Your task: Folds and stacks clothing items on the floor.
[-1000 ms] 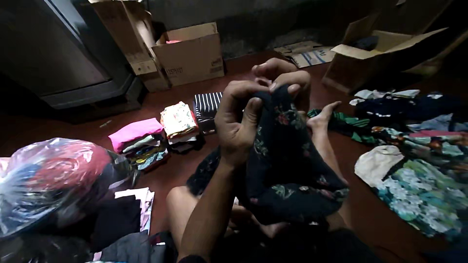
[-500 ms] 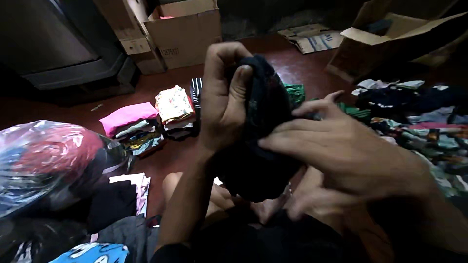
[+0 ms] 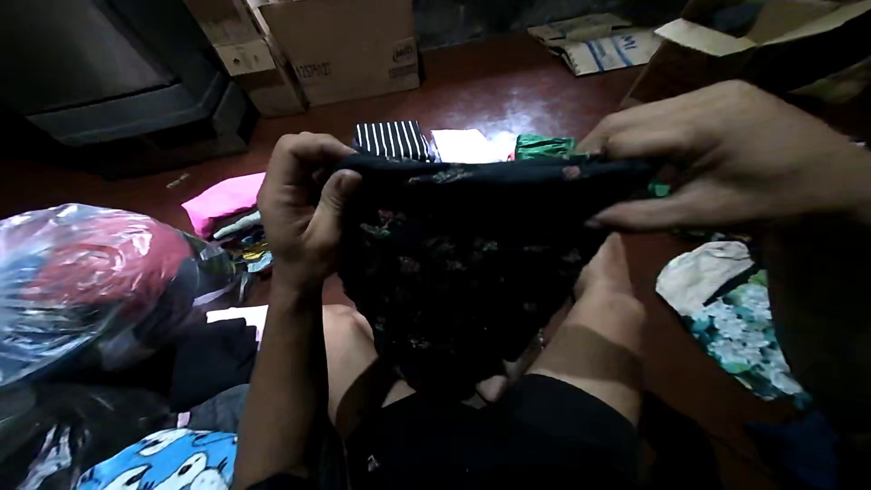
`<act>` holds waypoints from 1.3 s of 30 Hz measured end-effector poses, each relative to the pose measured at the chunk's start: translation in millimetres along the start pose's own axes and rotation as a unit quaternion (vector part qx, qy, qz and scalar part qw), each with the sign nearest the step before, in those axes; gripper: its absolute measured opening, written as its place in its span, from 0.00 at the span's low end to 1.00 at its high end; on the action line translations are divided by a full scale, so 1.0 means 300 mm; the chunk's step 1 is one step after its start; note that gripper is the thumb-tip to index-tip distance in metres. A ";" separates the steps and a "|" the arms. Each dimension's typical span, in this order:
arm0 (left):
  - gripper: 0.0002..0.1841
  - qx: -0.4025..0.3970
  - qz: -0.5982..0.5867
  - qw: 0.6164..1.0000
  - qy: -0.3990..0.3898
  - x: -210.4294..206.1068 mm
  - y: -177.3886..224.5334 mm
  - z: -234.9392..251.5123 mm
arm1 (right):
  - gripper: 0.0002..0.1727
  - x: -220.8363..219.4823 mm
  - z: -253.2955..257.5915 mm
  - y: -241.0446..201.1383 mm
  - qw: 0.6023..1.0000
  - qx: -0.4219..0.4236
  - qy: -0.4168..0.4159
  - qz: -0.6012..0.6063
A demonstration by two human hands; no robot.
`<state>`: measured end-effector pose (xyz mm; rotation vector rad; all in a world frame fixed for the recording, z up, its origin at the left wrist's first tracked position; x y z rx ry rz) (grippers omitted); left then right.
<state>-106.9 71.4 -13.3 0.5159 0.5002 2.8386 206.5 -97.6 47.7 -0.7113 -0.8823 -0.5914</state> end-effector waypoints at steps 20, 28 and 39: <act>0.07 0.153 0.248 0.916 -0.274 -0.028 -0.246 -0.167 | 0.15 -0.089 0.013 0.155 0.921 -0.095 0.194 0.325; 0.13 0.379 0.210 0.851 -0.298 -0.088 -0.322 -0.138 | 0.17 -0.154 -0.002 0.333 0.884 -0.304 0.189 0.300; 0.13 0.280 0.284 0.888 -0.230 -0.049 -0.325 0.048 | 0.19 -0.113 0.033 0.464 0.895 -0.206 0.260 0.299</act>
Point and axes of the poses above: each hand's wrist, its own z-axis towards the middle knuckle, its own x-axis out of the back of the hand, y = z × x, the point moved 1 cm from there along z, towards the middle knuckle, and after that the axes turned 10 degrees about z, right-handed, at the moved point
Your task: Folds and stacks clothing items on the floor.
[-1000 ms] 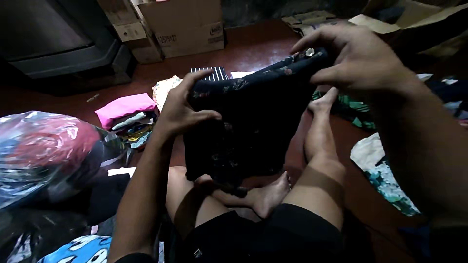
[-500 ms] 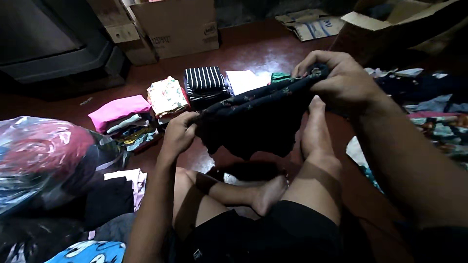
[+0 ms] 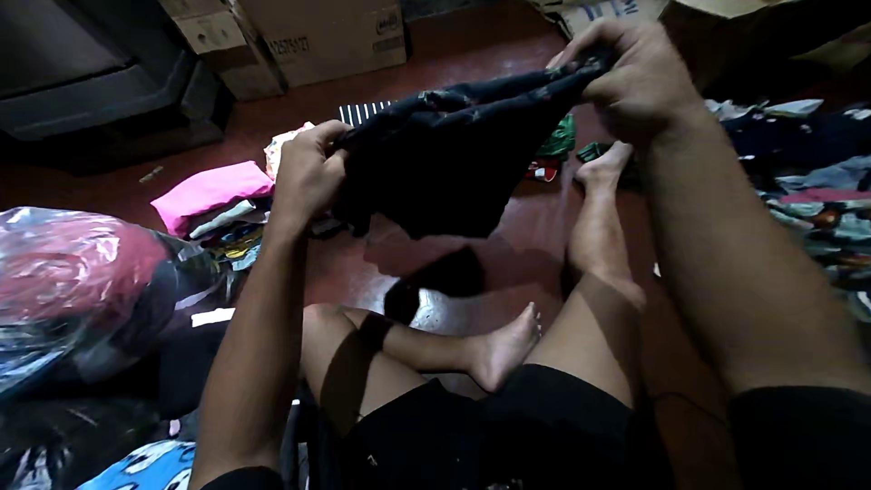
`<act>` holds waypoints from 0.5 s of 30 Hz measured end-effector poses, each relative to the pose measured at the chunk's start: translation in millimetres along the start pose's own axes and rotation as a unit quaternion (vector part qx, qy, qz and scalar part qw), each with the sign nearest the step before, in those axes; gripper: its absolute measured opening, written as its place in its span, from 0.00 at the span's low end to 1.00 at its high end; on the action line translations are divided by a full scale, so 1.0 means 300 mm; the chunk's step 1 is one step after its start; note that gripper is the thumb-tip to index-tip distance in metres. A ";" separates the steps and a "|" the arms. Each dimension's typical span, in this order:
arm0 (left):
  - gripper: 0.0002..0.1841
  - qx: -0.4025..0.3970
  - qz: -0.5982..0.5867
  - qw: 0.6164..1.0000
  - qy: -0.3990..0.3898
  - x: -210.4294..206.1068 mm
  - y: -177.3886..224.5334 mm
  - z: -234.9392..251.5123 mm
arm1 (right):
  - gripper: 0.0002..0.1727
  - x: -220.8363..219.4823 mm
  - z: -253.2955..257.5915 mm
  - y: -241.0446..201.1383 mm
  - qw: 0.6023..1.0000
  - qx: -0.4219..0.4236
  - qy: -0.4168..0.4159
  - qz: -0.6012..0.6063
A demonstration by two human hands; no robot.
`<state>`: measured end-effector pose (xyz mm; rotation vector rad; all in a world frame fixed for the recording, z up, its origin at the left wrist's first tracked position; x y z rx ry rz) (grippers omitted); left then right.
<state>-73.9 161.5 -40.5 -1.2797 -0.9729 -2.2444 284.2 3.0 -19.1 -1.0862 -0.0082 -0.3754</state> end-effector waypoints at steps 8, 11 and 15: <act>0.19 -0.111 0.002 0.994 -0.024 -0.467 -0.201 -0.487 | 0.08 -0.094 -0.499 0.276 0.983 0.050 -0.116 -0.130; 0.22 -0.005 0.063 0.963 -0.263 -0.698 -0.303 -0.656 | 0.11 -0.203 -0.809 0.608 0.959 -0.127 -0.178 -0.179; 0.20 0.030 0.136 0.885 -0.445 -0.788 -0.274 -0.676 | 0.07 -0.318 -1.010 0.778 0.874 -0.257 -0.295 -0.287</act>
Point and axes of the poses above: each hand's wrist, its own z-axis towards the middle knuckle, its own x-axis out of the back of the hand, y = z × x, the point moved 1 cm from there along z, towards the middle knuckle, and after that the axes turned 10 degrees about z, right-handed, at the moved point
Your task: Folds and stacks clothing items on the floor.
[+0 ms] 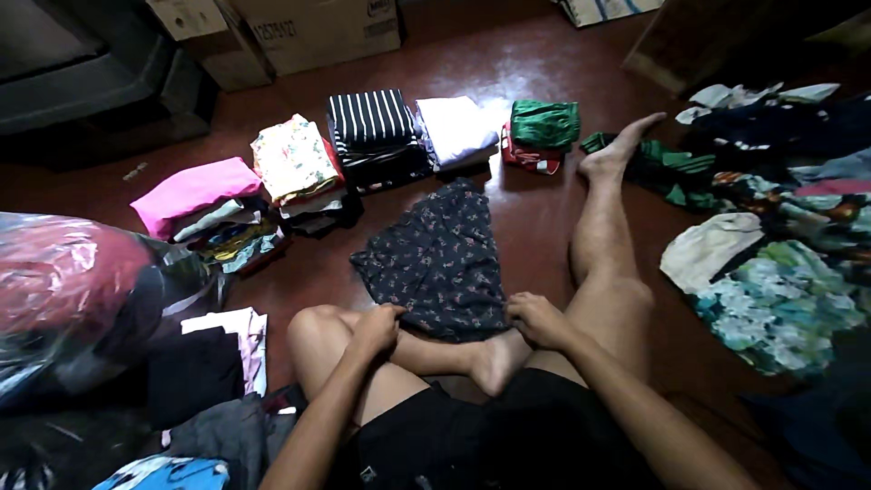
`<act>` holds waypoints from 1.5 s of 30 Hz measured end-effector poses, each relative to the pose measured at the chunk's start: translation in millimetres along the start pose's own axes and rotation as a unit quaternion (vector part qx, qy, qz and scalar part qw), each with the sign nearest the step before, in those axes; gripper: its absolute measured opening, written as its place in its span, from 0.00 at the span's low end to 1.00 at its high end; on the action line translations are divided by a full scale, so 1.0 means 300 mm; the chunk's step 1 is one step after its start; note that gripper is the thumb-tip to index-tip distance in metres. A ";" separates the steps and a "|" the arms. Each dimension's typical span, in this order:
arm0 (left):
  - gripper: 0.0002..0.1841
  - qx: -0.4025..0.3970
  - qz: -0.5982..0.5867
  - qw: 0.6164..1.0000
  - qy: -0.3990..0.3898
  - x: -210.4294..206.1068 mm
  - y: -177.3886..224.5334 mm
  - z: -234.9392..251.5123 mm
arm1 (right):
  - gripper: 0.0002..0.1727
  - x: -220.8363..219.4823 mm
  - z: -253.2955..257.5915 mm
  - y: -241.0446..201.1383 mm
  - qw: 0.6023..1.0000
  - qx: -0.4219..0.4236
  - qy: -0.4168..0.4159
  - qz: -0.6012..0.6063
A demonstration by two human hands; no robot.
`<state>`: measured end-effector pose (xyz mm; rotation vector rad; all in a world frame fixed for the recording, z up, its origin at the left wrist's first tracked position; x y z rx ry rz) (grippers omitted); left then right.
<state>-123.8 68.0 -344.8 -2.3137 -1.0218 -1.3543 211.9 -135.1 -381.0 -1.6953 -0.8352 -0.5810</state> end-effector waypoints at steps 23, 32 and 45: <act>0.23 0.084 -0.102 0.974 0.182 0.046 0.076 0.311 | 0.24 0.192 0.302 -0.025 0.965 -0.176 0.181 -0.068; 0.54 0.190 -0.192 0.951 0.150 0.101 -0.035 0.482 | 0.16 -0.024 0.135 -0.057 0.984 -0.150 0.079 0.045; 0.23 0.180 -0.455 0.865 -0.112 0.063 -0.231 0.384 | 0.44 -0.016 0.190 -0.028 0.962 -0.263 0.044 -0.048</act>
Point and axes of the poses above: each hand's wrist, its own z-axis towards the middle knuckle, its own x-axis out of the back of the hand, y = z × x, the point moved 1 cm from there along z, towards the middle knuckle, and after that the axes turned 10 degrees about z, right-handed, at the moved point
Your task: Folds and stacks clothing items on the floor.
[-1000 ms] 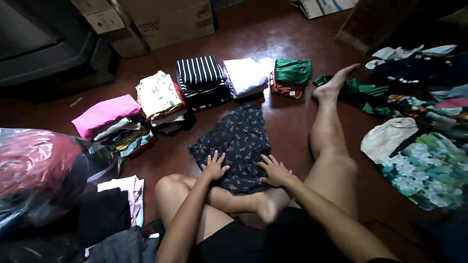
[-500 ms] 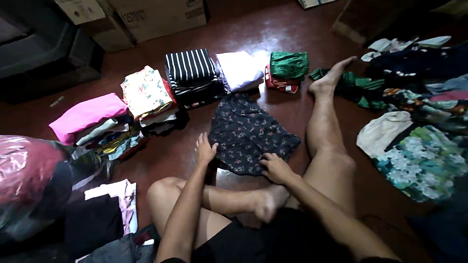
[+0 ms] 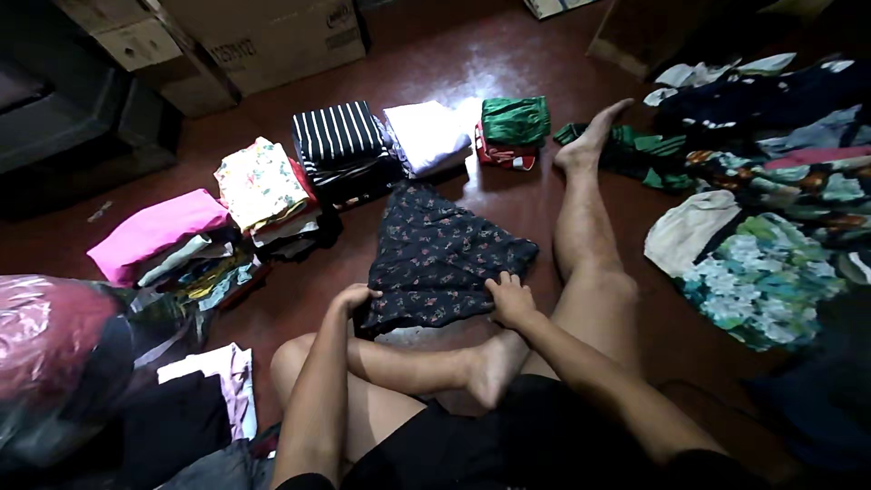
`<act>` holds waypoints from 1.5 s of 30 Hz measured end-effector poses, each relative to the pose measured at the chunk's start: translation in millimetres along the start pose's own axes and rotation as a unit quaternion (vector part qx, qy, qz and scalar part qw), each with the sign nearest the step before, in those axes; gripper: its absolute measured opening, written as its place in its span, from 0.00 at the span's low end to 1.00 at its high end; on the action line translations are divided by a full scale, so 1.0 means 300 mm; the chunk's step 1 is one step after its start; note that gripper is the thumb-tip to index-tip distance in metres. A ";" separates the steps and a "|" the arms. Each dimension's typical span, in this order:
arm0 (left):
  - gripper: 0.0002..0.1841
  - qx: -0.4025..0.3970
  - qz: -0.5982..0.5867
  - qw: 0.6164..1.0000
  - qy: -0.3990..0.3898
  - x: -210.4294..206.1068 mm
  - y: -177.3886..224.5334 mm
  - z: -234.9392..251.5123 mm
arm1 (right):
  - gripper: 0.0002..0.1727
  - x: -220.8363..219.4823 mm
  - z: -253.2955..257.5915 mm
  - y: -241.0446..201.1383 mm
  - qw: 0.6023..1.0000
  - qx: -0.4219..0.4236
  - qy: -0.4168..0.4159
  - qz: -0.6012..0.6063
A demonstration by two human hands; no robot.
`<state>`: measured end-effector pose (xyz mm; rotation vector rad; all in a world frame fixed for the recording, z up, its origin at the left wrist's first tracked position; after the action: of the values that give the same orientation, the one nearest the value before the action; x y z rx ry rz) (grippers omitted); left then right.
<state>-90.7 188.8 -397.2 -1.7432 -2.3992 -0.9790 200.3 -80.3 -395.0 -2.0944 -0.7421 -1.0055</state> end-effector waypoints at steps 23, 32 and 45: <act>0.28 -0.166 -0.445 0.845 0.245 -0.071 0.155 -0.261 | 0.21 0.053 0.029 0.120 0.970 -0.025 -0.036 0.239; 0.34 -0.285 0.398 0.836 0.248 -0.356 0.175 -0.065 | 0.45 0.059 0.040 0.080 0.947 -0.094 0.098 0.291; 0.37 -0.279 0.327 0.784 0.449 -0.574 0.199 -0.117 | 0.20 0.046 -0.017 0.032 0.581 -0.164 -0.044 0.796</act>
<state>13.8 35.6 -403.5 -1.4610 -0.8719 -1.8780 212.6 -87.3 -384.7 -1.9808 1.3499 0.0970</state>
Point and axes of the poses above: each hand's wrist, its own z-axis towards the middle knuckle, its own x-axis out of the back of the hand, y = z × x, the point moved 1 cm from there along z, towards the middle knuckle, and after that the axes turned 10 degrees about z, right-handed, at the moved point
